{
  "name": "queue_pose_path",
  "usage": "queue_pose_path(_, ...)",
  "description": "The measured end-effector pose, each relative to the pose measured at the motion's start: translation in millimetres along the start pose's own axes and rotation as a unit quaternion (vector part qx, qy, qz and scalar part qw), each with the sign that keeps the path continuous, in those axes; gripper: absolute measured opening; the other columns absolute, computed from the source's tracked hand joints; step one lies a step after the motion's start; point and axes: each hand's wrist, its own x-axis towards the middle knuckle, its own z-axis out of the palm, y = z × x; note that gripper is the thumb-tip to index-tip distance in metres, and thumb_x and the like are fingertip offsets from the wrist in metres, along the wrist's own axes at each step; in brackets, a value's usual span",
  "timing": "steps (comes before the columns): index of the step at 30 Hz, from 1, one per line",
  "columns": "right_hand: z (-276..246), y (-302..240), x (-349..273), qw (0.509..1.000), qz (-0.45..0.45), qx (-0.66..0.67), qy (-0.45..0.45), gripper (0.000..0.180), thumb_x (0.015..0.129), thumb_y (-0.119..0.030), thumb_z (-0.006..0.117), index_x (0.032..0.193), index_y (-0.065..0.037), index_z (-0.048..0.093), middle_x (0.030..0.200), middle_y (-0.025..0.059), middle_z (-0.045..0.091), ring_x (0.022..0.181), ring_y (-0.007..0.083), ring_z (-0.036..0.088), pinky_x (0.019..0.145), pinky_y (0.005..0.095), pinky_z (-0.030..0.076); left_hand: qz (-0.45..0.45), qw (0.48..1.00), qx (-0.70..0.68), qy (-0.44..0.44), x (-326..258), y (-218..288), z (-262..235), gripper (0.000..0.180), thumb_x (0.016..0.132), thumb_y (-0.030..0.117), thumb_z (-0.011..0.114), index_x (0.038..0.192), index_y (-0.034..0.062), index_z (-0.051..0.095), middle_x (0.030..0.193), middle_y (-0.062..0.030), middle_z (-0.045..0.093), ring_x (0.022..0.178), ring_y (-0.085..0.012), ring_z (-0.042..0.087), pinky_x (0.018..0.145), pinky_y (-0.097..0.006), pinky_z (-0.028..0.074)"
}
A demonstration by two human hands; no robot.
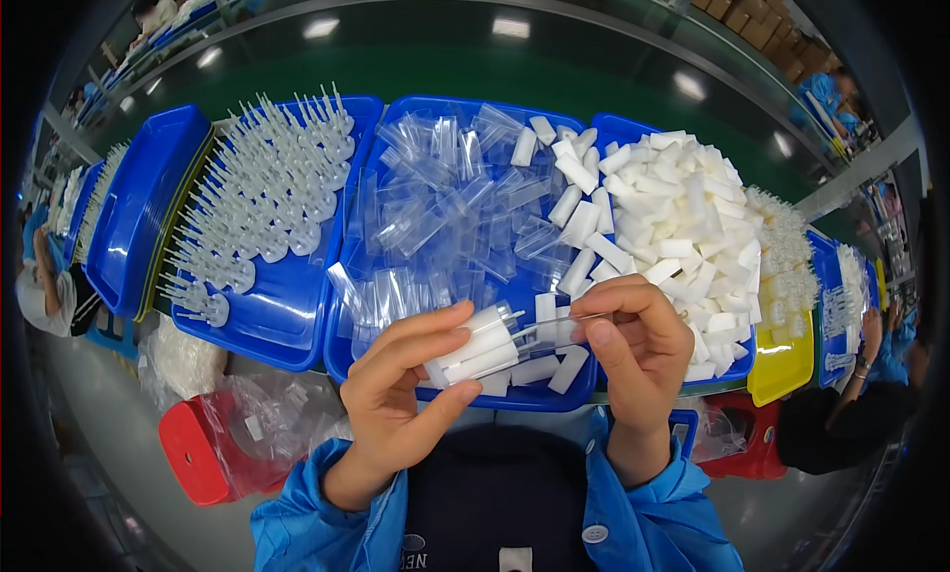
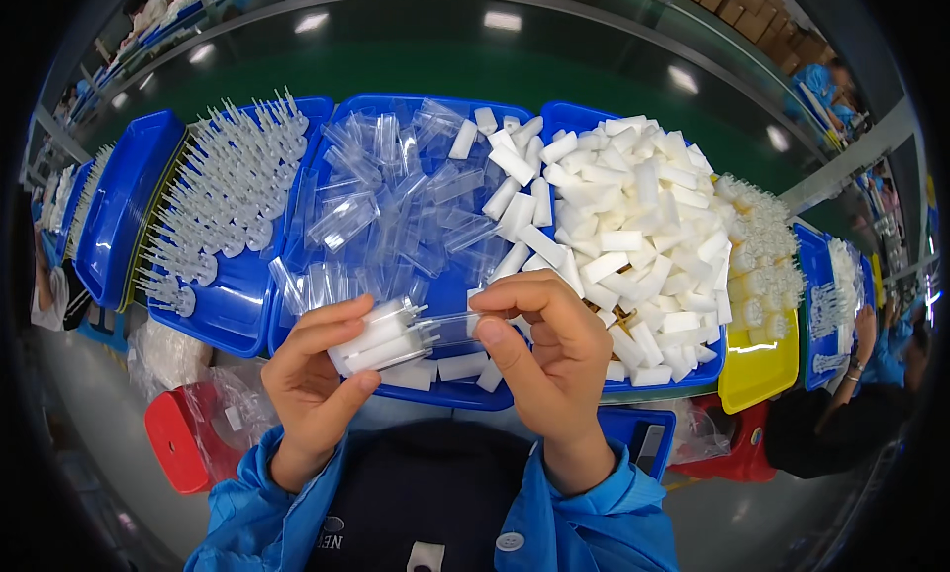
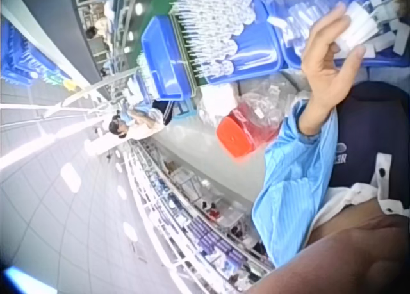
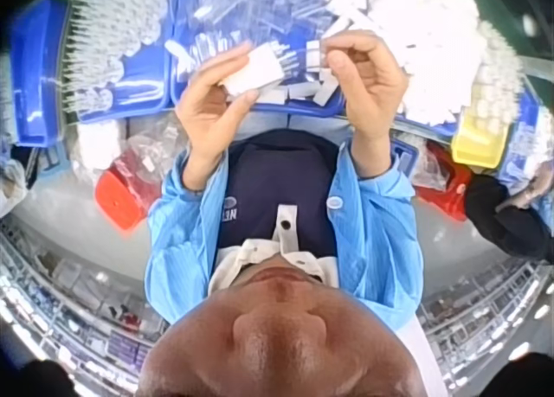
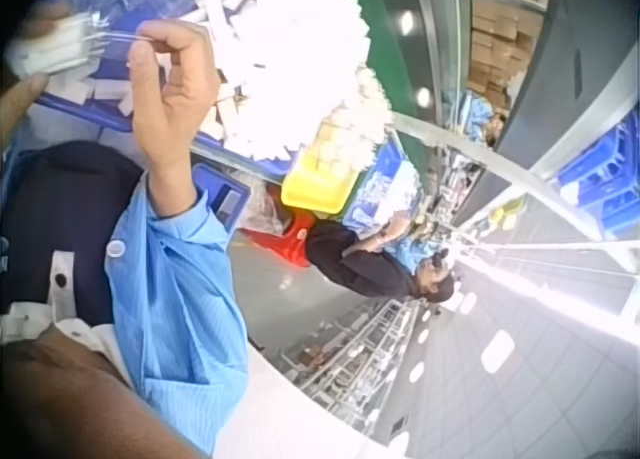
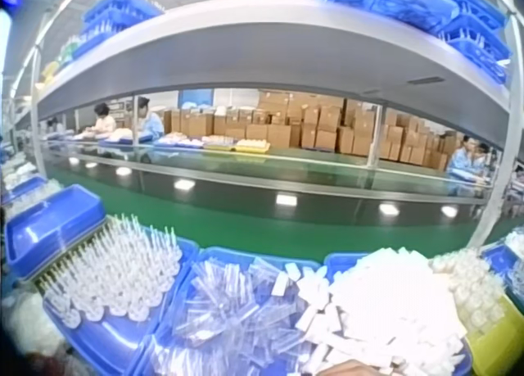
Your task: The person inserts white plastic cylindrical components into clear plastic sleeves. They pick up a white piece from a blue bin, slide it into a clear sleeve, and place the assembled unit into a yellow bin. The process is repeated continuously throughout the clip.
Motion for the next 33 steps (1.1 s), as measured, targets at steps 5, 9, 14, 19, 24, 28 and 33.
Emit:
queue_pose_path(5,2,-1,1,1.000,0.001,-0.010,0.005,0.015,0.085,0.005,0.061,0.100,0.007,0.063,0.097,0.0133,0.061,0.088,0.0161,0.058,0.078,0.0263,0.046,-0.005,1.000,0.029,-0.008,-1,0,-2,0.038,0.076,-0.004,0.073,0.113,-0.0048,0.064,0.124,-0.0230,0.059,0.108,-0.0238,0.064,0.077,-0.027,0.055)
queue_pose_path(9,2,-4,1,1.000,0.003,-0.031,-0.003,0.015,0.083,0.005,0.063,0.097,0.006,0.064,0.095,0.0134,0.061,0.087,0.0172,0.058,0.077,0.0266,0.045,0.001,1.000,0.017,-0.001,1,0,0,0.038,0.076,-0.004,0.074,0.113,-0.0042,0.064,0.124,-0.0231,0.060,0.105,-0.0238,0.065,0.076,-0.027,0.054)
queue_pose_path(14,1,-4,1,0.999,0.008,-0.038,-0.009,0.015,0.082,0.005,0.063,0.097,0.006,0.064,0.095,0.0132,0.061,0.087,0.0174,0.058,0.077,0.0265,0.045,0.003,1.000,0.014,0.001,2,-3,2,0.038,0.077,-0.004,0.073,0.114,-0.0042,0.064,0.124,-0.0231,0.059,0.105,-0.0239,0.065,0.075,-0.027,0.055)
queue_pose_path(19,1,-8,1,0.999,0.023,-0.028,-0.015,0.016,0.082,0.004,0.062,0.097,0.007,0.064,0.095,0.0132,0.061,0.087,0.0170,0.058,0.077,0.0263,0.044,-0.004,1.000,0.029,0.000,1,0,1,0.038,0.077,-0.005,0.072,0.114,-0.0040,0.064,0.123,-0.0228,0.059,0.106,-0.0257,0.064,0.081,-0.031,0.057)
queue_pose_path(24,2,-10,1,0.998,0.032,-0.041,-0.018,0.016,0.082,0.005,0.062,0.098,0.007,0.064,0.095,0.0132,0.061,0.086,0.0156,0.058,0.077,0.0255,0.044,-0.024,0.999,0.032,-0.011,0,3,3,0.036,0.078,-0.005,0.071,0.113,-0.0043,0.063,0.127,-0.0243,0.055,0.116,-0.0287,0.058,0.091,-0.036,0.052)
queue_pose_path(28,7,-6,-3,0.999,0.012,-0.042,0.000,0.016,0.085,0.005,0.061,0.100,0.008,0.063,0.097,0.0137,0.060,0.086,0.0152,0.058,0.077,0.0257,0.046,0.023,0.997,0.072,-0.017,-1,-1,1,0.035,0.078,-0.005,0.071,0.112,-0.0036,0.064,0.126,-0.0246,0.056,0.114,-0.0289,0.059,0.090,-0.036,0.053)
queue_pose_path(33,11,3,-8,1.000,-0.001,0.005,0.020,0.016,0.088,0.003,0.060,0.103,0.008,0.061,0.101,0.0143,0.059,0.085,0.0158,0.060,0.077,0.0268,0.050,0.028,0.997,0.072,-0.023,-1,-2,1,0.034,0.077,-0.005,0.071,0.110,-0.0036,0.065,0.125,-0.0252,0.056,0.113,-0.0303,0.059,0.090,-0.038,0.052)
